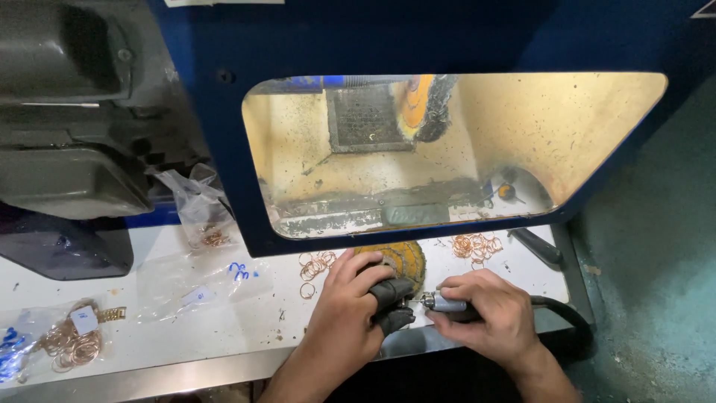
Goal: Polishing small jewelry components using a bench-mounted polishing wheel and a hand-held rotary tool inside a protective enclosure.
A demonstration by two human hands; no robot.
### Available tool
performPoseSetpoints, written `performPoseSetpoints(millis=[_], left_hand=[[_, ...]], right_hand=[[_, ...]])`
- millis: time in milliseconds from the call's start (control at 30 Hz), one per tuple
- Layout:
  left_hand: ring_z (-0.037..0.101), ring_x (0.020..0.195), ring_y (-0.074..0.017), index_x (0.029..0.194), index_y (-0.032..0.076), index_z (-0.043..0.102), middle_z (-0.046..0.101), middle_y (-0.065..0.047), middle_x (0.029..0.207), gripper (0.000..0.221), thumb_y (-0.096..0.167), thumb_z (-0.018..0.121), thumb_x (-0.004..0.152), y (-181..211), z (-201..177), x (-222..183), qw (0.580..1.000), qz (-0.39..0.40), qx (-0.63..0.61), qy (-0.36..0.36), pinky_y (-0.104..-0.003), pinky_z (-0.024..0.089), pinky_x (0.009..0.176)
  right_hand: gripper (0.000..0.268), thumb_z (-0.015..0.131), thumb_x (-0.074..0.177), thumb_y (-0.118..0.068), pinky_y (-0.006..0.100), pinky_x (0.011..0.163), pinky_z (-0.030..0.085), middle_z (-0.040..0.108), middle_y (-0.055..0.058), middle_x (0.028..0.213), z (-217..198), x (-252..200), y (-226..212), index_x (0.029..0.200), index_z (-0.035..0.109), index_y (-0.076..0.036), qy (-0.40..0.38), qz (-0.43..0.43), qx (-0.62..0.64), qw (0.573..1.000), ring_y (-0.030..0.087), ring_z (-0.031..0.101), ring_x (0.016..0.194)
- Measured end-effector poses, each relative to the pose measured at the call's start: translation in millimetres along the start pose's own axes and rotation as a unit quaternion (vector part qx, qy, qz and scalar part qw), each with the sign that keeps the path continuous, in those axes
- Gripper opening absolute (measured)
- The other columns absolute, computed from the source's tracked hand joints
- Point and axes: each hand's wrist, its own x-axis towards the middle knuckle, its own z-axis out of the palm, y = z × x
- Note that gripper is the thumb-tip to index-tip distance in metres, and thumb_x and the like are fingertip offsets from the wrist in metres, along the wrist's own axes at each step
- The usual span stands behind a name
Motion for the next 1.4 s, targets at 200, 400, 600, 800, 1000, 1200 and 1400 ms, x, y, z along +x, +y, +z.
performPoseSetpoints(millis=[200,400,600,800,1000,1200,1400], left_hand=[[0.057,0.126,-0.036,0.101,0.0,0.078,0.07,-0.007,0.116,0.025,0.012,0.079,0.08,2,-1,1,1.0,0.004,0.0,0.016,-0.062,0.03,0.117],[0.056,0.126,-0.0356,0.094,-0.006,0.077,0.07,-0.007,0.116,0.023,0.01,0.078,0.078,0,1,1,1.0,0.002,-0.002,0.015,-0.061,0.03,0.118],[0.056,0.125,-0.0354,0.094,-0.002,0.077,0.07,-0.007,0.115,0.021,0.005,0.074,0.074,4,-2,0,1.0,-0.001,-0.011,0.019,-0.063,0.028,0.119],[0.054,0.126,-0.0365,0.101,0.001,0.076,0.067,-0.008,0.118,0.028,0.025,0.08,0.086,4,-1,-4,1.0,0.017,0.012,0.017,-0.065,0.028,0.118],[0.056,0.126,-0.0333,0.104,0.0,0.076,0.066,-0.006,0.12,0.036,0.027,0.084,0.083,14,-36,-17,0.997,0.007,0.033,0.068,-0.07,0.03,0.117],[0.059,0.105,-0.0295,0.096,0.0,0.08,0.069,-0.004,0.112,0.033,0.024,0.086,0.073,-17,-72,-29,0.97,-0.107,0.211,0.054,-0.051,0.035,0.116],[0.059,0.104,-0.0319,0.116,0.007,0.075,0.068,-0.007,0.11,0.053,0.034,0.088,0.072,-24,-67,-32,0.963,-0.076,0.245,0.088,-0.055,0.037,0.114]], right_hand=[[0.038,0.093,0.072,-0.029,0.031,0.077,0.06,0.078,0.003,0.097,-3,-3,3,0.095,0.067,-0.014,0.001,0.005,0.04,0.999,0.018,0.075,0.083],[0.032,0.091,0.074,-0.026,0.03,0.073,0.056,0.076,-0.002,0.092,1,2,-1,0.09,0.066,-0.015,0.012,0.008,0.022,1.0,0.017,0.072,0.079],[0.033,0.092,0.071,-0.022,0.032,0.078,0.061,0.077,0.011,0.096,-13,-2,-8,0.09,0.071,-0.005,0.039,0.006,0.039,0.998,0.021,0.074,0.083],[0.036,0.086,0.083,-0.025,0.04,0.092,0.056,0.075,0.017,0.104,-7,-38,22,0.099,0.067,0.002,0.174,0.088,-0.12,0.973,0.029,0.072,0.094],[0.034,0.087,0.083,-0.021,0.039,0.092,0.056,0.075,0.017,0.103,-9,-33,16,0.098,0.07,0.003,0.182,0.095,-0.121,0.971,0.027,0.073,0.093],[0.033,0.088,0.081,-0.02,0.038,0.091,0.057,0.076,0.016,0.105,-11,-30,12,0.098,0.072,0.002,0.17,0.107,-0.127,0.971,0.026,0.073,0.095],[0.035,0.089,0.082,-0.019,0.04,0.093,0.057,0.076,0.017,0.107,-14,-41,21,0.1,0.069,0.004,0.209,0.115,-0.148,0.96,0.029,0.073,0.096]])
